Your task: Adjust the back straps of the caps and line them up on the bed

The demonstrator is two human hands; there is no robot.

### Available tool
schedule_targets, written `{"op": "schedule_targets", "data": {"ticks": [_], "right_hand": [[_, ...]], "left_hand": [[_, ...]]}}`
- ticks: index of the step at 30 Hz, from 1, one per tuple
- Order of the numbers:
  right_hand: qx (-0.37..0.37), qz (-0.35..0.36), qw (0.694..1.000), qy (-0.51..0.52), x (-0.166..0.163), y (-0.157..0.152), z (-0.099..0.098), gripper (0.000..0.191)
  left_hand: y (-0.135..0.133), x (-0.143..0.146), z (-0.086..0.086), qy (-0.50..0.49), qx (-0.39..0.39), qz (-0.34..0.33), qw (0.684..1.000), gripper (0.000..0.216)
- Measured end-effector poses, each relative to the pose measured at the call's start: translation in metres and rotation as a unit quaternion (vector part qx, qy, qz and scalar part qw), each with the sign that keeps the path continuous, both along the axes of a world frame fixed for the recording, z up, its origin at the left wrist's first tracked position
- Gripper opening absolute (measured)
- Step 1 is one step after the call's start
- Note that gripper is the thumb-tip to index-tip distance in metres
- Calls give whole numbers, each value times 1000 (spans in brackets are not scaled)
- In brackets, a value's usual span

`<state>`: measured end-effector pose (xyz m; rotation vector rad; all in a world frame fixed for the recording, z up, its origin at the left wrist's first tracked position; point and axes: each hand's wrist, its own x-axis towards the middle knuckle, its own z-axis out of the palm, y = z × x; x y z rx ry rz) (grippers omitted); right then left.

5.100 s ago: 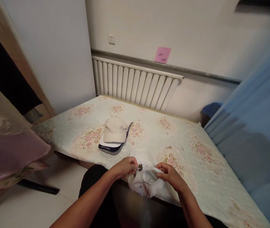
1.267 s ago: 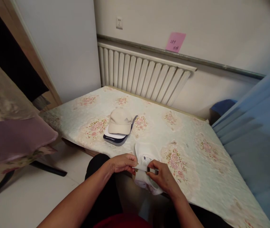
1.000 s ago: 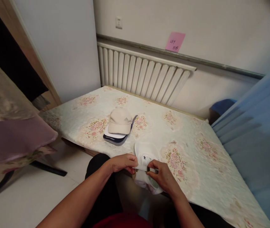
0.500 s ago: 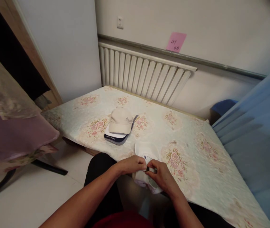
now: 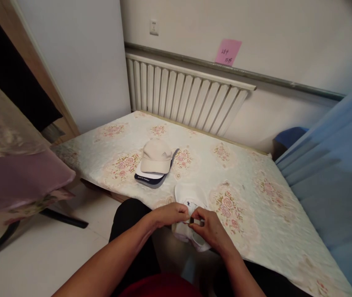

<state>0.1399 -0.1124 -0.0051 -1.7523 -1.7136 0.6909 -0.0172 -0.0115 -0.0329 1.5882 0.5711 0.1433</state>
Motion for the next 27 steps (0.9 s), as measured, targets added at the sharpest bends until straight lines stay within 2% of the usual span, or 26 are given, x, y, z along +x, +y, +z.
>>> {"op": "schedule_targets", "data": {"ticks": [9, 18, 27], "right_hand": [[-14, 7, 1000, 10, -3, 0, -4, 4], [-20, 16, 1000, 19, -4, 0, -2, 5], [-38, 4, 998, 47, 2, 7, 3, 8]], "left_hand": [[4, -3, -9, -14, -20, -20, 999, 15], [5, -6, -9, -50, -78, -35, 995, 19], [11, -4, -3, -9, -33, -39, 999, 24]]}}
